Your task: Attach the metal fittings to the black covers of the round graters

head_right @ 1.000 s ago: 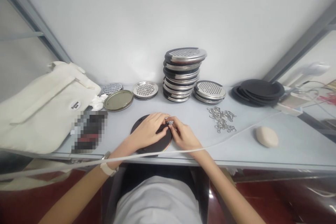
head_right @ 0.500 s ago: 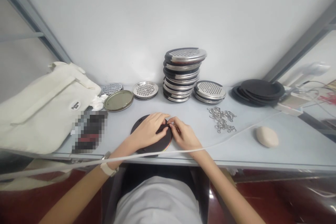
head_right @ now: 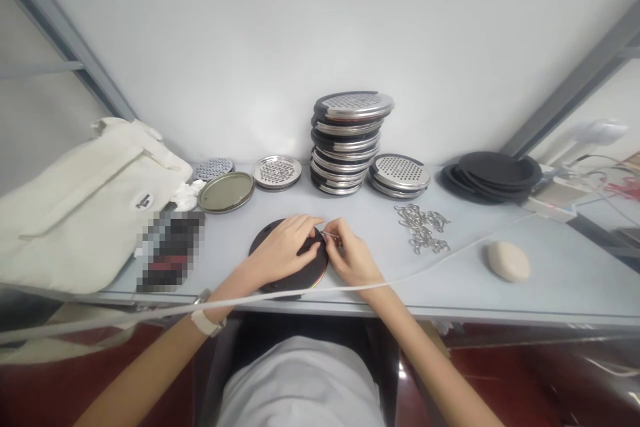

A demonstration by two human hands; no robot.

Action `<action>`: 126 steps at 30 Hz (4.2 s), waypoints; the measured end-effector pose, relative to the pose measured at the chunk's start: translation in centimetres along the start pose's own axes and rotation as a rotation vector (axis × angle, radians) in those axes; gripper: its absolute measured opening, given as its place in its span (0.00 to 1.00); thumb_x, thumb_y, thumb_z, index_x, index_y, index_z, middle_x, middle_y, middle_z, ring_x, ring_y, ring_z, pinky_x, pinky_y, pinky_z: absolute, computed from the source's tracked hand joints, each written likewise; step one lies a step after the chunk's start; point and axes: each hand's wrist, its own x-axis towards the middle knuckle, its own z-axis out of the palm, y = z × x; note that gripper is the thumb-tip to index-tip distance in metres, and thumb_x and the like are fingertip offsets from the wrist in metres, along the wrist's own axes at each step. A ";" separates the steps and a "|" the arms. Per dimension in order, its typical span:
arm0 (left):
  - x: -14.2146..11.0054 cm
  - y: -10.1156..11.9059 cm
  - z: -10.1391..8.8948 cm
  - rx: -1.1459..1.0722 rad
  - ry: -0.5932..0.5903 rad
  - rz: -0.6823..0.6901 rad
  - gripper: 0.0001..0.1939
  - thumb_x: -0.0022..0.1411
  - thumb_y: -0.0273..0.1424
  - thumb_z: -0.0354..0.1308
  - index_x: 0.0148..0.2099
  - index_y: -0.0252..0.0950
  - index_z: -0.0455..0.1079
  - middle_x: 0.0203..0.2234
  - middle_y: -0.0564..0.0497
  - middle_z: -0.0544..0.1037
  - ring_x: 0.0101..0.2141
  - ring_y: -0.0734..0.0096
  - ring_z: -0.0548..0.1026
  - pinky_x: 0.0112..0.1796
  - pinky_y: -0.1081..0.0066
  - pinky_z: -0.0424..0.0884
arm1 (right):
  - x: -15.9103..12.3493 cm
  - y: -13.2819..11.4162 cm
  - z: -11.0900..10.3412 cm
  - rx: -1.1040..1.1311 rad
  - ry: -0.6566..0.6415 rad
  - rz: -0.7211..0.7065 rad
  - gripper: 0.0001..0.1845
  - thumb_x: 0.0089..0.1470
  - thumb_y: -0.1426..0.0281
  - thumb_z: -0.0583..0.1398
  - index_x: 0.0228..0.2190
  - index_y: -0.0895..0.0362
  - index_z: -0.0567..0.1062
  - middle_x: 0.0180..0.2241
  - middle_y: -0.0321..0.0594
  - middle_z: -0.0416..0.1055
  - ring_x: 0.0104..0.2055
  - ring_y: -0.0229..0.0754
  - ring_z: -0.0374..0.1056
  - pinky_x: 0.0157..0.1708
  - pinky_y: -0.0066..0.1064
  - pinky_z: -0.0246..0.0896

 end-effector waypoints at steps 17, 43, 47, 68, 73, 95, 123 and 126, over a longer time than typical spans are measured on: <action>0.0 0.0 0.0 -0.022 -0.012 -0.002 0.13 0.62 0.27 0.51 0.49 0.35 0.60 0.38 0.47 0.70 0.42 0.62 0.69 0.45 0.62 0.66 | 0.1 0.0 -0.6 -0.163 0.023 -0.066 0.06 0.59 0.69 0.54 0.35 0.54 0.71 0.34 0.41 0.71 0.38 0.45 0.65 0.42 0.39 0.56; 0.0 0.1 -0.1 -0.025 -0.005 -0.002 0.11 0.62 0.27 0.51 0.48 0.35 0.60 0.39 0.47 0.70 0.42 0.63 0.68 0.45 0.62 0.66 | 0.2 0.0 -0.1 0.001 -0.043 -0.015 0.12 0.61 0.69 0.49 0.42 0.56 0.70 0.37 0.44 0.72 0.36 0.42 0.68 0.38 0.34 0.64; 0.0 0.1 -0.1 -0.034 -0.003 -0.003 0.10 0.62 0.27 0.50 0.46 0.36 0.60 0.39 0.48 0.69 0.42 0.63 0.69 0.45 0.62 0.66 | 0.1 0.0 -0.1 -0.015 -0.055 -0.013 0.12 0.59 0.69 0.51 0.43 0.57 0.69 0.30 0.40 0.69 0.31 0.41 0.66 0.35 0.33 0.63; 0.0 0.0 -0.1 -0.016 -0.014 0.001 0.09 0.63 0.27 0.50 0.46 0.35 0.61 0.38 0.48 0.69 0.42 0.64 0.68 0.44 0.64 0.66 | 0.1 0.1 -0.1 0.032 -0.126 0.046 0.12 0.61 0.69 0.49 0.45 0.57 0.65 0.27 0.37 0.66 0.29 0.39 0.64 0.33 0.31 0.62; 0.0 0.1 -0.1 -0.015 -0.013 0.007 0.09 0.63 0.27 0.50 0.46 0.35 0.61 0.37 0.48 0.69 0.41 0.63 0.68 0.44 0.64 0.66 | 0.1 0.2 -0.1 0.024 -0.121 0.046 0.12 0.61 0.68 0.49 0.45 0.58 0.65 0.26 0.36 0.65 0.28 0.39 0.64 0.31 0.29 0.60; 0.0 0.0 0.0 -0.024 -0.001 -0.006 0.11 0.63 0.27 0.49 0.49 0.35 0.61 0.39 0.47 0.70 0.42 0.62 0.69 0.45 0.62 0.66 | 0.2 0.5 -0.1 -0.027 -0.027 -0.072 0.14 0.61 0.69 0.51 0.45 0.58 0.71 0.33 0.43 0.67 0.34 0.41 0.65 0.36 0.33 0.63; -0.3 -0.1 -0.1 -0.016 -0.004 0.013 0.16 0.64 0.27 0.50 0.54 0.36 0.60 0.42 0.46 0.71 0.44 0.63 0.70 0.46 0.61 0.66 | 0.0 1.5 -0.1 -0.158 -0.112 -0.309 0.22 0.58 0.77 0.48 0.53 0.57 0.67 0.44 0.49 0.65 0.47 0.46 0.65 0.48 0.43 0.65; -0.3 -0.2 0.0 -0.027 0.000 0.001 0.16 0.64 0.27 0.50 0.55 0.36 0.60 0.43 0.46 0.72 0.45 0.63 0.70 0.47 0.61 0.66 | -0.2 1.3 -0.1 -0.185 -0.137 -0.284 0.24 0.56 0.78 0.48 0.54 0.57 0.65 0.44 0.49 0.65 0.47 0.46 0.65 0.48 0.44 0.65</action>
